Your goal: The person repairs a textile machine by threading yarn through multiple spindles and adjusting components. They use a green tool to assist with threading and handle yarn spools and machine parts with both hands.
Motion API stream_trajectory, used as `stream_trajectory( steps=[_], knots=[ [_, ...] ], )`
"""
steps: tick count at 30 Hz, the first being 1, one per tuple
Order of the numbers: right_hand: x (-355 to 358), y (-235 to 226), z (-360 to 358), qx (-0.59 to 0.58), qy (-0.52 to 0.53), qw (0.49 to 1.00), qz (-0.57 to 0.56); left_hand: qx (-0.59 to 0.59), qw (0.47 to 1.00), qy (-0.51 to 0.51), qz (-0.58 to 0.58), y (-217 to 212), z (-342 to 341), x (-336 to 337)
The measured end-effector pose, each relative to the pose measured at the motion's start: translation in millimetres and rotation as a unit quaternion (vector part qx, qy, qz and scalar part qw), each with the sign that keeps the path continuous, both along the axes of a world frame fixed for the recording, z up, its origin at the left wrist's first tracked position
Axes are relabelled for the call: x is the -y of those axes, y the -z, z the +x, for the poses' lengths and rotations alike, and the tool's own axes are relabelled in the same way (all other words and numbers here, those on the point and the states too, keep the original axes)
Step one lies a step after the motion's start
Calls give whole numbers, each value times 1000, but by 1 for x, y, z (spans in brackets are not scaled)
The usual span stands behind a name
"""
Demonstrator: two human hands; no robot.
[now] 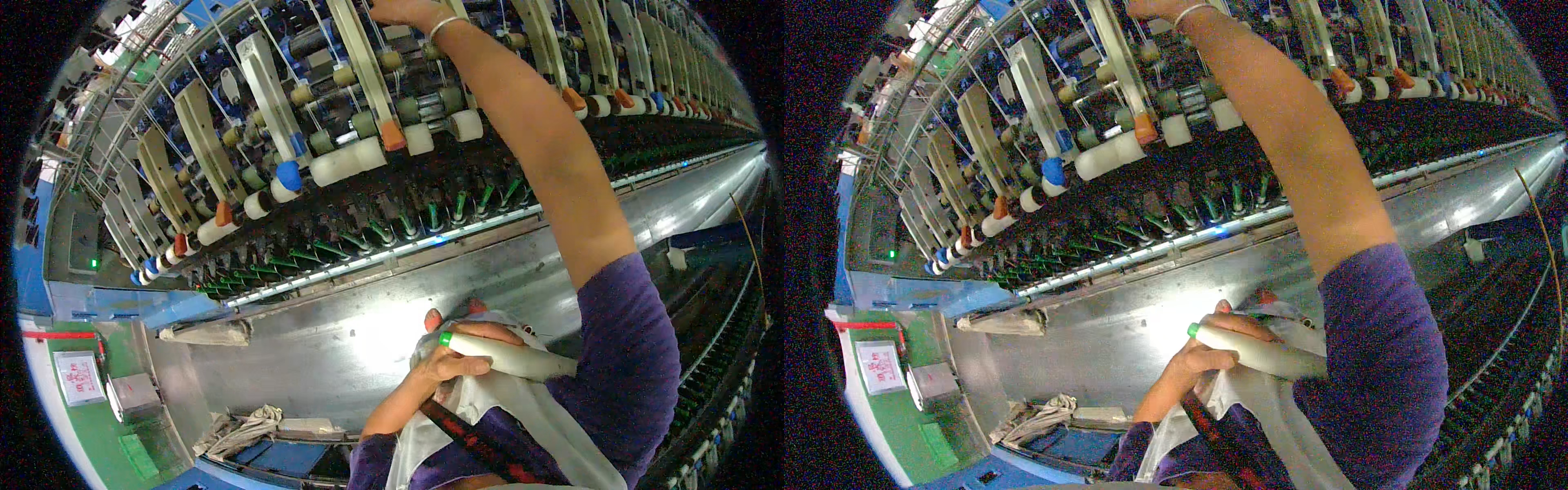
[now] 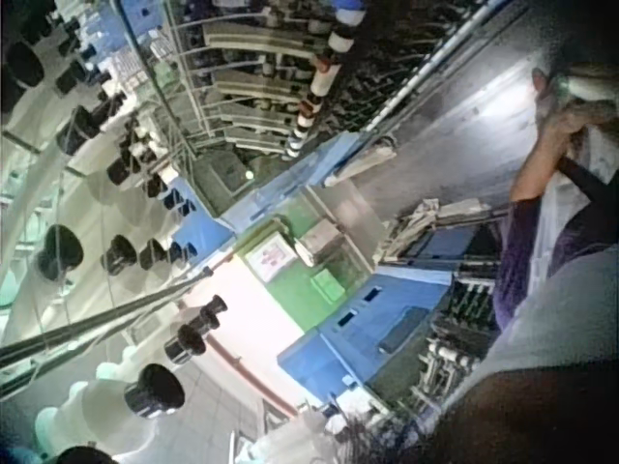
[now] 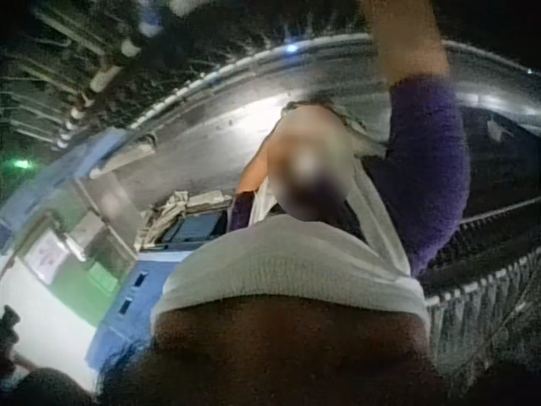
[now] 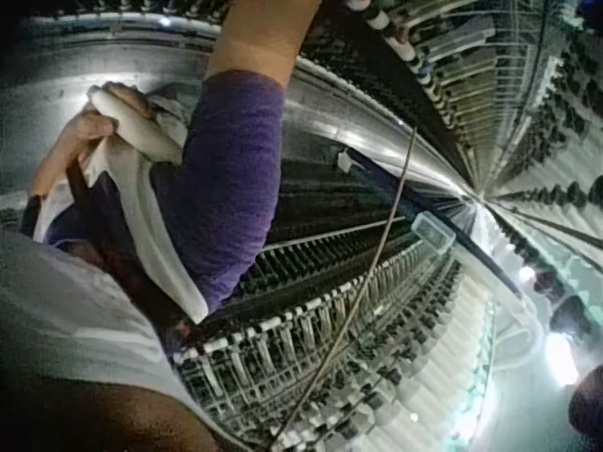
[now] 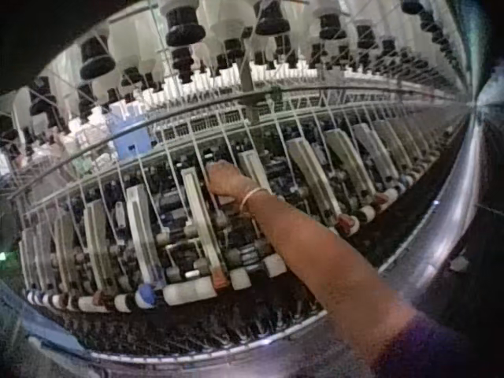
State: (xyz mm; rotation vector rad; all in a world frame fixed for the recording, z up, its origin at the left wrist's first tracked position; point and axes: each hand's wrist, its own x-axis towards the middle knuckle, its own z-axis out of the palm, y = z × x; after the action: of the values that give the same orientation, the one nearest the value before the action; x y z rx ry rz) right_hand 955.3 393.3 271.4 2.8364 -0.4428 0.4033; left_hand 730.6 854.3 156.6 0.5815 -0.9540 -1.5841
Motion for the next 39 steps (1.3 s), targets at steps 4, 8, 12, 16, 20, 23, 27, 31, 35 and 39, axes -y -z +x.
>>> stream_trajectory(
  steps=[4,8,12,16,20,23,27,31,35,39],
  knots=[
    [-41,-8,-41,214,-128,968,-2,36,995,-16,-88,-4,-1,-1],
    [-104,20,-128,426,-61,902,42,65,991,17,-115,-11,-1,5],
    [-143,52,-157,227,37,814,533,35,993,68,-86,-11,-8,12],
    [-146,58,-141,168,37,791,588,45,991,62,-106,-7,-20,15],
    [-145,57,-132,164,66,840,513,31,991,59,-114,-6,-25,13],
    [-144,61,-139,134,54,879,454,44,992,45,-108,-8,-26,10],
    [-139,71,-138,90,32,913,396,56,991,21,-121,-13,-28,7],
    [-152,69,-143,168,-20,948,268,40,998,37,-38,-14,-35,3],
    [-191,38,-196,304,-89,863,394,41,998,18,-38,-7,-41,4],
    [-247,-23,-299,438,-396,415,692,51,998,-20,-41,1,-44,9]
  ],
)
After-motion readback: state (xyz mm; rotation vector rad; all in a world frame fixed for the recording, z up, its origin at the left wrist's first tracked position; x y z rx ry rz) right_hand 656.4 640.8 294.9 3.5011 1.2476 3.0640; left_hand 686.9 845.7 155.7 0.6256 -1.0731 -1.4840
